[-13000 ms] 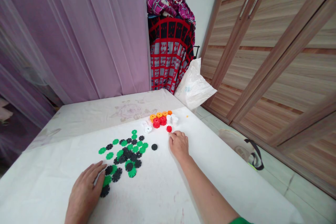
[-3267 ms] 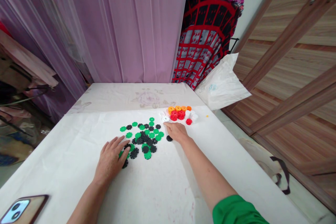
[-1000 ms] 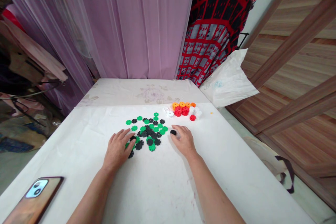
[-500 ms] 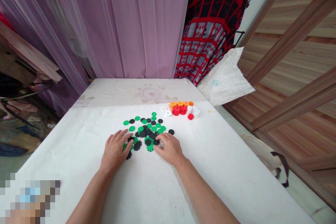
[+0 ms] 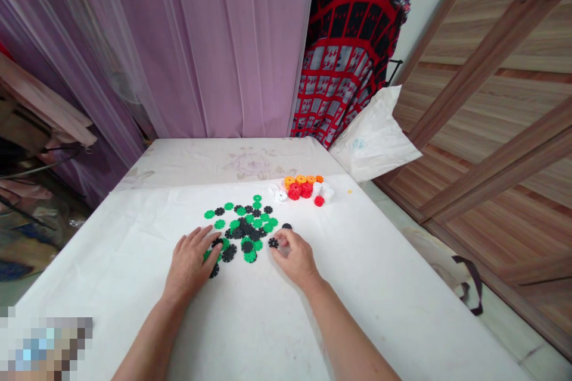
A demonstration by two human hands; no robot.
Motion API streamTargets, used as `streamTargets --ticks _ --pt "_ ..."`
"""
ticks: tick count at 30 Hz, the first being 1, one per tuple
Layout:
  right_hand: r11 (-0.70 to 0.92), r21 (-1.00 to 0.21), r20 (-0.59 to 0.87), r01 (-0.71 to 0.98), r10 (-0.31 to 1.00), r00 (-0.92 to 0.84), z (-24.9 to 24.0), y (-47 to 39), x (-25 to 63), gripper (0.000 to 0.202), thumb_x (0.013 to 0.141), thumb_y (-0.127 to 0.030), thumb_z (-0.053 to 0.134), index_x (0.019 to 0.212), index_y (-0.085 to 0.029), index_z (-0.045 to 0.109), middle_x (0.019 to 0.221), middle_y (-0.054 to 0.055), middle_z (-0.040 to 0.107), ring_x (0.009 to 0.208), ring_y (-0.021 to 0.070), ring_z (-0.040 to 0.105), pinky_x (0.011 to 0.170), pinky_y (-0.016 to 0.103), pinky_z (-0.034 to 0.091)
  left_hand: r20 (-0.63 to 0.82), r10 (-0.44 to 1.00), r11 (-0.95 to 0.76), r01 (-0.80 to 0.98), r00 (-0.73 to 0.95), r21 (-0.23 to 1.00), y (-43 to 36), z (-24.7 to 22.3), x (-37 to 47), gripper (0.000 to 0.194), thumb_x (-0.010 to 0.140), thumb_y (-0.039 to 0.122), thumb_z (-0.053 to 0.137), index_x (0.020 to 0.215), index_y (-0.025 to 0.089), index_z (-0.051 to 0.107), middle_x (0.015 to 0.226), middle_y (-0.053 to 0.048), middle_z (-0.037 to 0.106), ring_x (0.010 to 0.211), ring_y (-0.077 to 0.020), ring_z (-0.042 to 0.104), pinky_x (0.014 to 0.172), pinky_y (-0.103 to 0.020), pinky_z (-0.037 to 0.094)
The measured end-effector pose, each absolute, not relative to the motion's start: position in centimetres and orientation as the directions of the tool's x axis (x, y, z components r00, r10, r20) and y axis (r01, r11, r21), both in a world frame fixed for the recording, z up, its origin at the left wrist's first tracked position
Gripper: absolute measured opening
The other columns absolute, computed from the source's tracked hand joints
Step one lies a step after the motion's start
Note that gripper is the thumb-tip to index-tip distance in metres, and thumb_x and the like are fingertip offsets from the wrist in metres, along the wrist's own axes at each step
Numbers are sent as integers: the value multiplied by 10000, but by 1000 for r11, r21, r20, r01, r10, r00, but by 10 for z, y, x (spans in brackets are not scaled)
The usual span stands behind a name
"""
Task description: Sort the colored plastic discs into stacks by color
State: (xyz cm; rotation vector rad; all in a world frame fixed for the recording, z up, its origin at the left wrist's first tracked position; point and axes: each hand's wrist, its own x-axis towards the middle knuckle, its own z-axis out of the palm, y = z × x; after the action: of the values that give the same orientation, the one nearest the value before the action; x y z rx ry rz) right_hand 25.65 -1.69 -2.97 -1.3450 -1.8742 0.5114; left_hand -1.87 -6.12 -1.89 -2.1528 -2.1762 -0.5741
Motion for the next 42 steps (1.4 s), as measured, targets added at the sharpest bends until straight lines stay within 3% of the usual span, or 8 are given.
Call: streamTargets --ticks 3,6,21,42 --pt "219 -785 328 579 940 90 -36 -5 282 308 745 -337 621 1042 -258 596 989 28 756 767 170 650 790 321 532 263 964 -21 969 -46 246 -61 -19 -18 404 945 459 441 1211 317 710 1398 -54 642 1334 -308 547 1128 -556 393" --pt "158 -811 306 563 935 179 -37 8 295 408 723 -384 633 1099 -241 563 1014 46 758 749 175 647 764 337 530 255 966 -17 967 -49 252 -61 -19 -18 411 945 466 436 1210 311 710 1402 -51 639 1336 -307 546 1135 -554 385" --pt "199 -719 277 666 961 13 -31 15 277 391 749 -263 612 1139 -248 578 1041 20 758 864 179 680 885 354 528 217 975 -4 967 -53 254 -62 -14 -17 439 949 469 414 1231 293 701 1431 -51 616 1363 -314 520 1145 -563 371" --pt "235 -607 307 759 950 -49 -35 16 276 409 783 -225 655 1187 -251 599 1019 11 753 914 187 672 877 336 512 279 960 -35 973 -30 226 -60 -20 -20 412 947 453 432 1217 301 704 1389 -61 648 1335 -313 547 1116 -564 402"
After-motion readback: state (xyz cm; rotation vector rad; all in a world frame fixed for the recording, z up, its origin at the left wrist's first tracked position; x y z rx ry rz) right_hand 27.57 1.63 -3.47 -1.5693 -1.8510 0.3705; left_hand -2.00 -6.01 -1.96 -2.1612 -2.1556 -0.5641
